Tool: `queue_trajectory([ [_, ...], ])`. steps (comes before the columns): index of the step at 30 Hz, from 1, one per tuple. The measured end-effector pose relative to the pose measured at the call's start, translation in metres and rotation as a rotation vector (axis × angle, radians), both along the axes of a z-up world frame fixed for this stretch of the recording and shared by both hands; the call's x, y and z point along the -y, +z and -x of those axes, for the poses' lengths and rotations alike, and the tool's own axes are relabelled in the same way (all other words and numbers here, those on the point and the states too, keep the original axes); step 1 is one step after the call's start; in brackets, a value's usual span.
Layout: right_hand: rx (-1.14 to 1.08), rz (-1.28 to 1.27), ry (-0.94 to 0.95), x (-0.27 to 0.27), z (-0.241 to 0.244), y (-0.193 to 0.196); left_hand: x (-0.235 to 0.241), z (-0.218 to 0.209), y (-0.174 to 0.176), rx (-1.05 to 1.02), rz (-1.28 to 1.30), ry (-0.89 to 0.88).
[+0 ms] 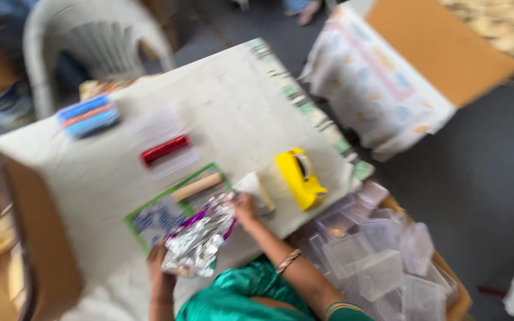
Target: The person wipes a wooden handle with a cloth, then wraps colored metallic foil around the handle and smooths it. They retrieve foil sheets from a cardboard box and place finished wrapped handles into a plastic container.
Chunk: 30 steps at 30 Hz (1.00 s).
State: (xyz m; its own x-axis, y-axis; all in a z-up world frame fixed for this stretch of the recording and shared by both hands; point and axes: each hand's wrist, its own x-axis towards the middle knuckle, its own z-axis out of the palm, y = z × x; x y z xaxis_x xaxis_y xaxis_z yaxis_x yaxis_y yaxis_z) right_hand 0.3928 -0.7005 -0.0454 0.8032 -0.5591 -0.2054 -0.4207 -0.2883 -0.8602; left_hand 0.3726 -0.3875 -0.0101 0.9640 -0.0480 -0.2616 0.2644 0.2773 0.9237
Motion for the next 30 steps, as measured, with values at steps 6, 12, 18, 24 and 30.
queue_trajectory([
  [6, 0.326, -0.052, -0.03, 0.047, 0.014, 0.067, 0.017, -0.013, 0.013, -0.006, -0.099, 0.013],
  [12, 0.596, 0.224, 0.69, -0.038, 0.015, 0.186, 0.043, -0.015, 0.03, -0.08, -0.127, -0.037],
  [18, 0.189, 0.045, 0.828, -0.055, -0.002, 0.117, 0.038, -0.01, 0.045, -0.072, -0.003, -0.081],
  [24, 0.124, -0.189, 0.837, -0.056, -0.004, 0.127, 0.03, 0.0, 0.039, -0.075, -0.05, -0.151],
  [30, 0.144, -0.235, 0.968, -0.066, -0.005, 0.136, 0.031, -0.002, 0.034, -0.088, -0.03, -0.182],
])
